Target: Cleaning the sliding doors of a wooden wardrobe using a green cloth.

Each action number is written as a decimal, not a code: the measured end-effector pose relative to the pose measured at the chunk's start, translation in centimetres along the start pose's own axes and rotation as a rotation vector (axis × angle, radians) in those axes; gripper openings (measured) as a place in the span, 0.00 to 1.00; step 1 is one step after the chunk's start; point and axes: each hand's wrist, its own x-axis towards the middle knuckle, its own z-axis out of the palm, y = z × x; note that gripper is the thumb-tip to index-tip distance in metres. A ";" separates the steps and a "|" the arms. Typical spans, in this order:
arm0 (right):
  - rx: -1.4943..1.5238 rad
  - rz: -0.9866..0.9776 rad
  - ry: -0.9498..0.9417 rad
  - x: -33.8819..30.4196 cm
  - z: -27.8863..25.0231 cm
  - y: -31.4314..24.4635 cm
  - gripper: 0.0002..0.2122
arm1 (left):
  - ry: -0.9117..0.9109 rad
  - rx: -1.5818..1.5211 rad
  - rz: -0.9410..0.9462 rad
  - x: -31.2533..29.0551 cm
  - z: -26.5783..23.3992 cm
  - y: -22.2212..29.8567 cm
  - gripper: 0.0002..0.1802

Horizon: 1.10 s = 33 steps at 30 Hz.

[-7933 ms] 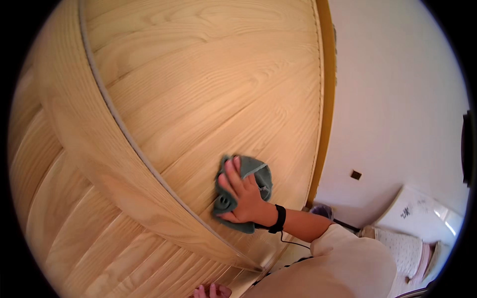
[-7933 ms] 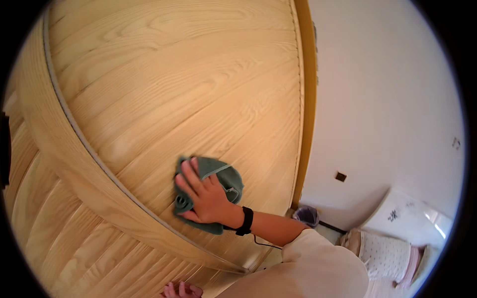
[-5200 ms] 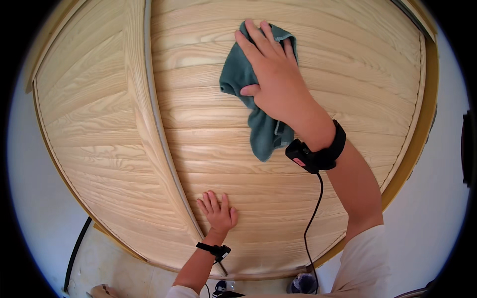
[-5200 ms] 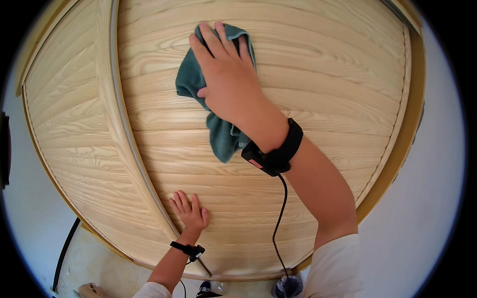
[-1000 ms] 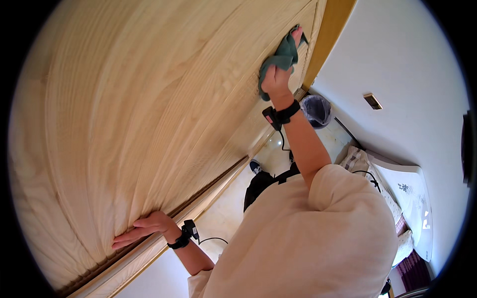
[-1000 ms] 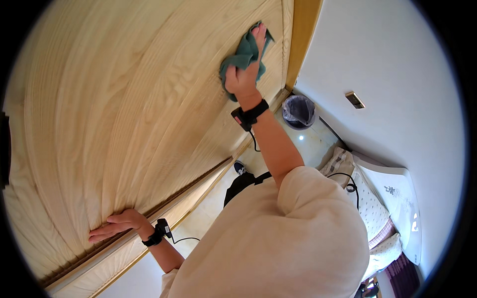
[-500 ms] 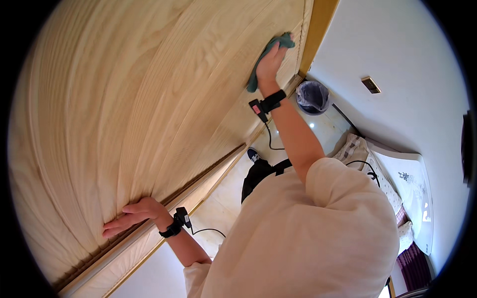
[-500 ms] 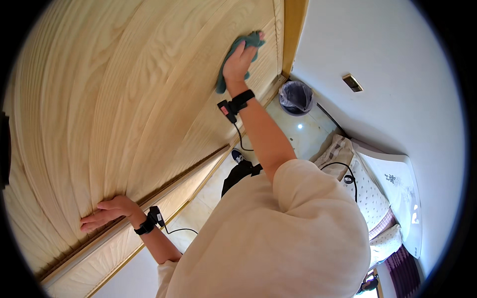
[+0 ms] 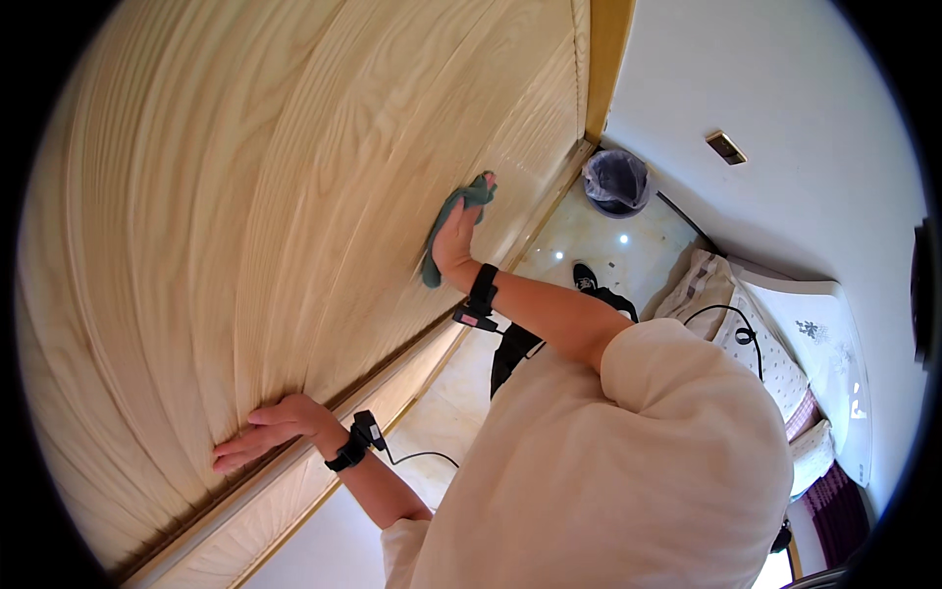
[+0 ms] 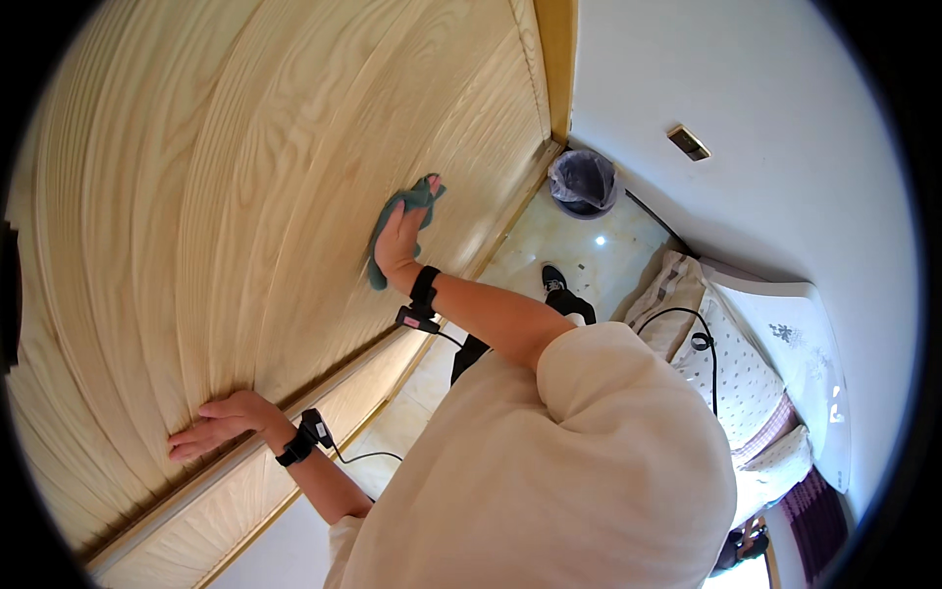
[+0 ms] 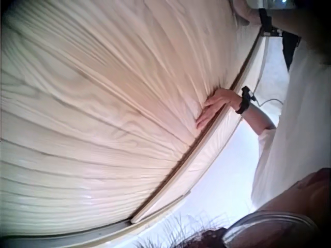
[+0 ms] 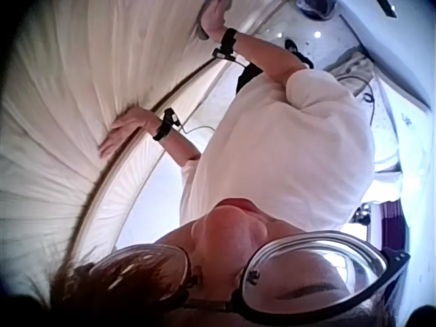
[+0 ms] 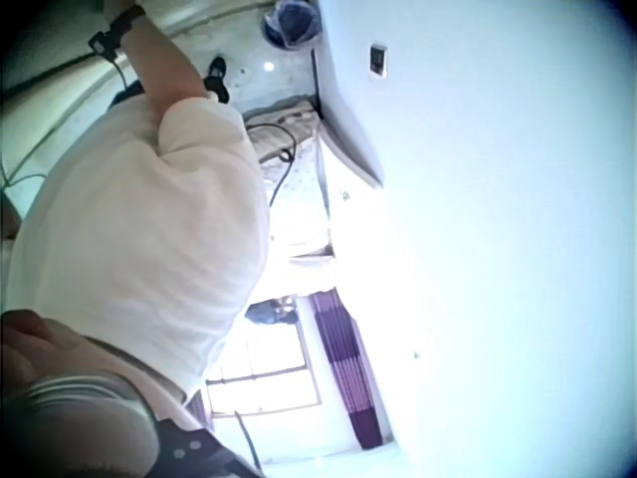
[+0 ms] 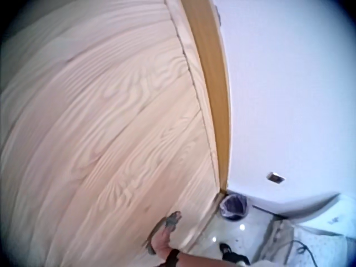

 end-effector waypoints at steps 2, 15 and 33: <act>-0.022 -0.008 0.021 1.6 0.1 0.8 0.29 | 0.000 -0.008 0.008 0.0 0.0 -0.2 0.37; 0.133 0.698 0.195 29.7 -4.8 3.4 0.40 | 0.015 -0.099 -0.005 -0.1 0.6 -0.1 0.37; 0.148 1.077 0.103 -3.4 -2.4 14.5 0.43 | -0.031 0.008 0.010 -0.8 -0.7 -1.4 0.38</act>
